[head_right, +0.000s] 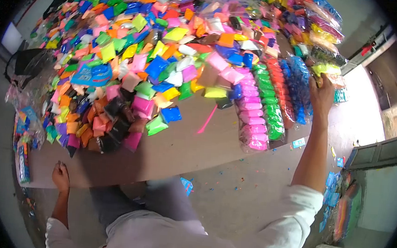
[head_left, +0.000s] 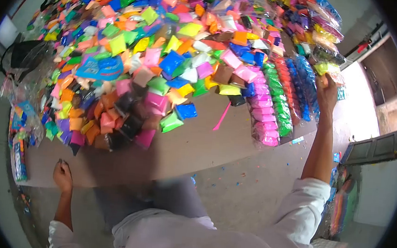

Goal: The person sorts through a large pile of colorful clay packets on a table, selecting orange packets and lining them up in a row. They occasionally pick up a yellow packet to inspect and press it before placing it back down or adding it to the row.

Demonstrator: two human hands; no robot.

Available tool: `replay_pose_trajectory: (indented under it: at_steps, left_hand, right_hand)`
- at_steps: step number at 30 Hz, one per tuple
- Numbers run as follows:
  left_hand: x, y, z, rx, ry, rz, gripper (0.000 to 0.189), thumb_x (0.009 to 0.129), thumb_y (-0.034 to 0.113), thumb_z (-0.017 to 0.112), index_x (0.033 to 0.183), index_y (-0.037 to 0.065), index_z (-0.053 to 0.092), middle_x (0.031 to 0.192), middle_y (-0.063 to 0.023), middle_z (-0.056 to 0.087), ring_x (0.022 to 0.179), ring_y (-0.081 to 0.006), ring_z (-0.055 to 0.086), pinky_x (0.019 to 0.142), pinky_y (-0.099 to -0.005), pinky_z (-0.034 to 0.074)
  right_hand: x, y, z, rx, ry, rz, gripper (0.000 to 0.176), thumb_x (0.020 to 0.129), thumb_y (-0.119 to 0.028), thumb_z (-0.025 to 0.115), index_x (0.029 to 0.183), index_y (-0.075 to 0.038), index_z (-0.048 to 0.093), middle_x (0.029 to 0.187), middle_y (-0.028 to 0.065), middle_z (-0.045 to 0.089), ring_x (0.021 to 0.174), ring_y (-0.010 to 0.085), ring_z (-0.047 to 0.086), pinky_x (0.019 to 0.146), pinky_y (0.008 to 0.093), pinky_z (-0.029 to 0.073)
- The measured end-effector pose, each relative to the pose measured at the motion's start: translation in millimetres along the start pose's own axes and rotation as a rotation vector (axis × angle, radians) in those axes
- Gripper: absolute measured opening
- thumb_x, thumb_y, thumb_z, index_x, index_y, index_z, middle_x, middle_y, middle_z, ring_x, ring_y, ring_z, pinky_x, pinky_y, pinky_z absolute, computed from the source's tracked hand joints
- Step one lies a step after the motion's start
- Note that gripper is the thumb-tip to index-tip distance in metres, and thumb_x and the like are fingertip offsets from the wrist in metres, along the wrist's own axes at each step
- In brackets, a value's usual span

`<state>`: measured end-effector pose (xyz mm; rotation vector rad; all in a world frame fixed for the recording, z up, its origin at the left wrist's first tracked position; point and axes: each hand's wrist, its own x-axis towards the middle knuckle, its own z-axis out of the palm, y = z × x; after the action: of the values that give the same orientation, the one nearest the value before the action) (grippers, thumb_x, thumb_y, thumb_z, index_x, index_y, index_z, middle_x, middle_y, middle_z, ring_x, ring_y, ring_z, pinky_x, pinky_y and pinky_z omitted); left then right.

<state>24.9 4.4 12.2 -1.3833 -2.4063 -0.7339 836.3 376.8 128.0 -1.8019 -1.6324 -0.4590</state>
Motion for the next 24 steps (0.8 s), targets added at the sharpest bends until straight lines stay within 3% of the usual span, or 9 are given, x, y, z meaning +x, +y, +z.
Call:
replay_pose_trajectory:
  at_steps: [3,5,7,9,11,13,15,17,24]
  left_hand:
    - [-1.1,8.0,-5.2,-0.021,0.018,0.02,0.026,0.089,0.019,0.053,0.075,-0.003,0.051,0.064,-0.0161,0.049,0.055,-0.0279,0.048,0.055,-0.037,0.041]
    - [-1.3,-9.5,-0.9,0.012,-0.088,-0.054,0.027,0.092,0.021,0.051,0.084,-0.004,0.056,0.066,-0.0127,0.052,0.059,-0.0179,0.05,0.059,-0.0313,0.042]
    - [0.0,0.1,-0.8,-0.031,-0.039,-0.046,0.025,0.091,0.02,0.052,0.079,-0.002,0.054,0.065,-0.0142,0.052,0.057,-0.0228,0.049,0.057,-0.0343,0.041]
    - [-0.2,4.3,-1.4,-0.073,0.005,-0.037,0.025,0.089,0.019,0.053,0.074,-0.001,0.052,0.063,-0.0156,0.051,0.054,-0.0276,0.049,0.054,-0.0372,0.041]
    - [0.5,1.5,-1.4,-0.039,-0.009,-0.02,0.024,0.089,0.019,0.053,0.075,0.0,0.054,0.065,-0.0167,0.054,0.056,-0.0291,0.052,0.055,-0.0387,0.042]
    - [-0.1,-3.7,-2.0,-0.01,-0.015,-0.004,0.024,0.089,0.02,0.053,0.075,0.001,0.055,0.066,-0.017,0.055,0.057,-0.0304,0.054,0.055,-0.0397,0.042]
    - [-0.8,-8.2,-1.0,0.015,-0.028,0.013,0.024,0.089,0.02,0.053,0.075,0.001,0.056,0.067,-0.0174,0.056,0.058,-0.0317,0.055,0.056,-0.0406,0.043]
    - [-2.0,-11.3,2.9,0.106,0.006,-0.002,0.025,0.09,0.023,0.054,0.075,0.003,0.057,0.068,-0.0163,0.057,0.061,-0.0335,0.056,0.058,-0.0422,0.043]
    - [-7.4,-24.1,14.3,0.05,0.022,-0.051,0.025,0.089,0.025,0.056,0.077,0.004,0.061,0.072,-0.0144,0.059,0.068,-0.0332,0.058,0.063,-0.044,0.044]
  right_hand:
    - [-19.3,-65.7,-22.2,0.095,0.164,-0.054,0.038,0.083,-0.029,0.066,0.108,0.0,0.064,0.1,0.0189,0.066,0.091,0.0315,0.063,0.081,0.0374,0.048]
    - [-44.2,-108.6,-30.2,0.505,0.205,-0.016,0.028,0.085,-0.021,0.065,0.103,0.001,0.066,0.087,0.01,0.068,0.079,0.0181,0.062,0.072,0.0291,0.048]
    - [-77.0,-164.3,-38.4,0.759,0.105,0.101,0.021,0.087,-0.016,0.064,0.099,0.002,0.066,0.08,0.0027,0.064,0.073,0.0077,0.056,0.067,0.023,0.046]
    - [-110.8,-197.4,-16.7,0.838,0.042,0.048,0.018,0.088,-0.014,0.062,0.096,0.002,0.066,0.075,0.0007,0.061,0.069,0.0064,0.053,0.063,0.0233,0.044]
    - [-143.9,-265.7,-27.3,0.936,-0.12,0.139,0.015,0.088,-0.014,0.06,0.087,0.0,0.065,0.068,0.0028,0.058,0.064,0.0066,0.047,0.057,0.0268,0.041]
    - [-175.0,-299.3,4.2,0.908,-0.207,0.038,0.015,0.085,-0.016,0.061,0.084,-0.001,0.066,0.065,0.0114,0.058,0.059,0.0135,0.055,0.056,0.0304,0.043]
    - [-204.7,-337.9,12.8,0.844,-0.271,-0.009,0.015,0.083,-0.018,0.061,0.082,-0.003,0.066,0.067,0.0187,0.058,0.06,0.0276,0.061,0.057,0.036,0.046]
    - [-227.2,-360.4,22.4,0.809,-0.255,-0.063,0.017,0.083,-0.02,0.061,0.082,-0.004,0.066,0.073,0.0179,0.062,0.068,0.0356,0.061,0.06,0.0406,0.048]
    - [-248.6,-367.4,33.2,0.725,-0.101,-0.161,0.014,0.082,-0.019,0.064,0.084,-0.005,0.066,0.077,0.0137,0.063,0.071,0.0325,0.061,0.061,0.0412,0.048]
